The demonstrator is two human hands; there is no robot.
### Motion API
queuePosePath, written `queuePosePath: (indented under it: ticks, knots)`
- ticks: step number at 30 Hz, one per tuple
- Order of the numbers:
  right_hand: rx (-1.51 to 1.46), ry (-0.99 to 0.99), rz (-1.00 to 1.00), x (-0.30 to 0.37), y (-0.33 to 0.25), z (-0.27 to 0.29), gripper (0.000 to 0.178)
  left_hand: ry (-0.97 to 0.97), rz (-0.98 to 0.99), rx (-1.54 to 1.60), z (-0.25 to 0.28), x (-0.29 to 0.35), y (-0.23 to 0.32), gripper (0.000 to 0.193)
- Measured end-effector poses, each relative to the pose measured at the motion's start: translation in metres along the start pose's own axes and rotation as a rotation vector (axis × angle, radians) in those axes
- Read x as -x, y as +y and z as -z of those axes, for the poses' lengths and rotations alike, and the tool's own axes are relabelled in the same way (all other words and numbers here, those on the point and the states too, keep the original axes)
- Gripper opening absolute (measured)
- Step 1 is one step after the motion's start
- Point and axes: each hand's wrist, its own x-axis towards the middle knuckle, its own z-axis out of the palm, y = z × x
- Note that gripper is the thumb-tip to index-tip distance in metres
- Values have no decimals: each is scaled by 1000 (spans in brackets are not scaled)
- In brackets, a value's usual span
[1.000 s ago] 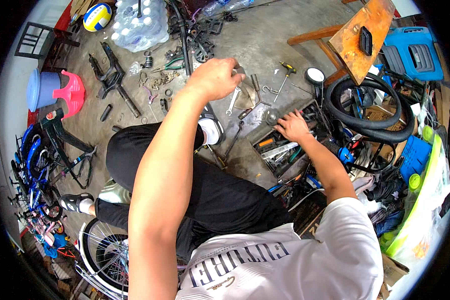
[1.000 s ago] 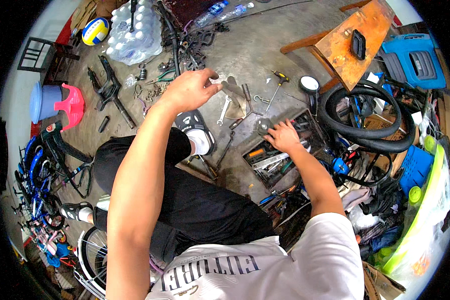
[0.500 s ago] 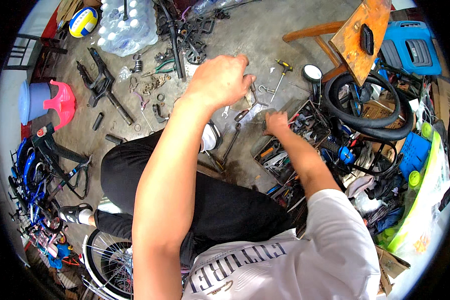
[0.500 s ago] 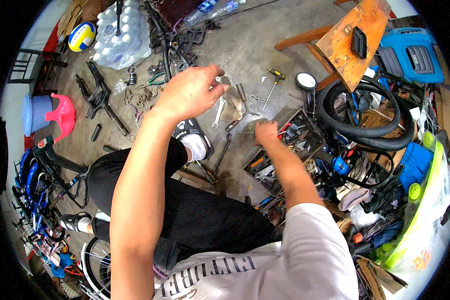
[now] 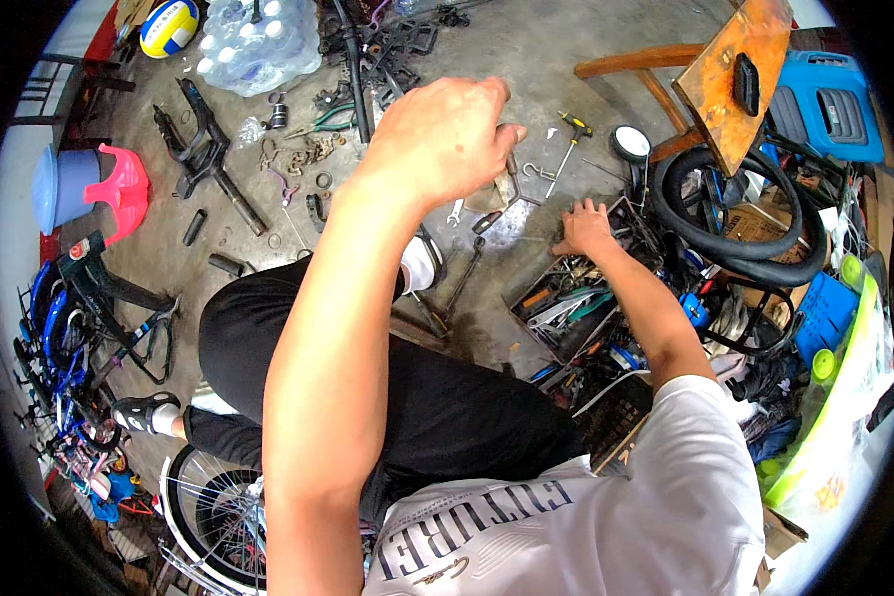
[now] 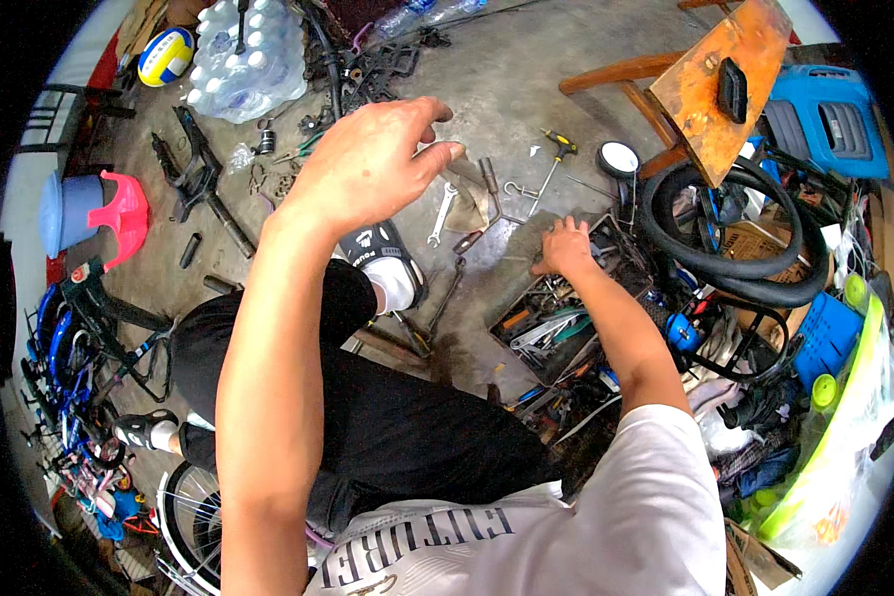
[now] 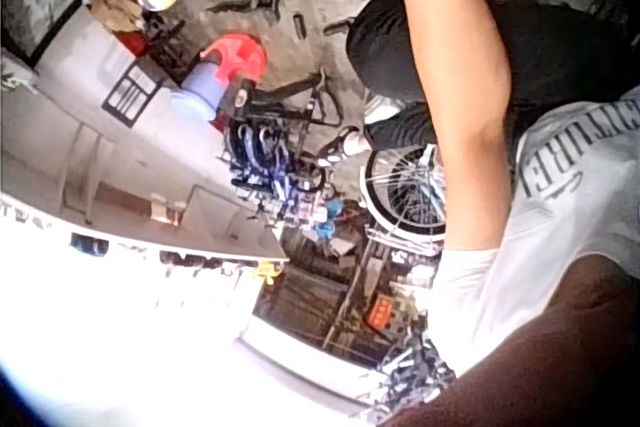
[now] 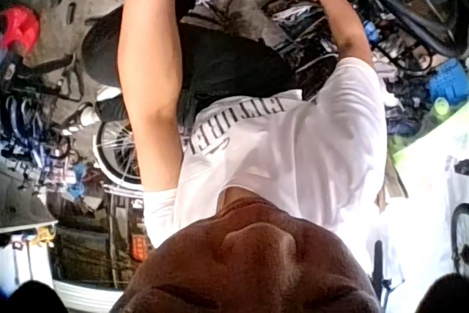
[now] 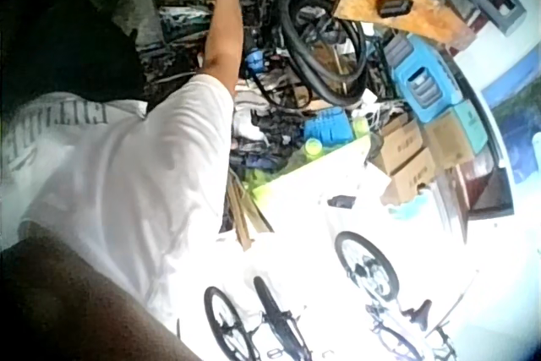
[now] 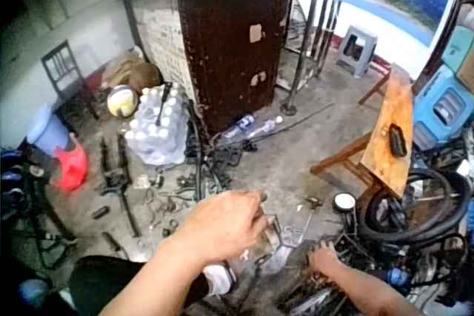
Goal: The person uses a hammer to tap and remove parts from a bicycle fork assembly by hand while sitting on the floor.
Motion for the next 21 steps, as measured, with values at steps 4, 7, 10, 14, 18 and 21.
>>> queuePosePath:
  ticks: [4, 7, 10, 14, 18, 21]
  knots:
    - [-134, 79, 42, -9, -30, 37, 89, -7, 25, -26, 3, 5, -7, 41]
    - [-509, 118, -80, -54, -66, 24, 87, 4, 40, -21, 9, 5, -7, 41]
    - [-786, 158, -308, -82, -107, 15, 86, -15, 73, -33, 12, 7, -9, 41]
    - [-1015, 208, -466, -103, -125, 5, 61, -50, 39, -17, 8, 3, 1, 40]
    - [-1990, 477, -323, -61, -124, 54, 66, -26, 52, 116, 7, 0, 0, 39]
    - [-2348, 604, -89, 19, -94, 66, 57, -12, 29, 79, 10, -11, 13, 39]
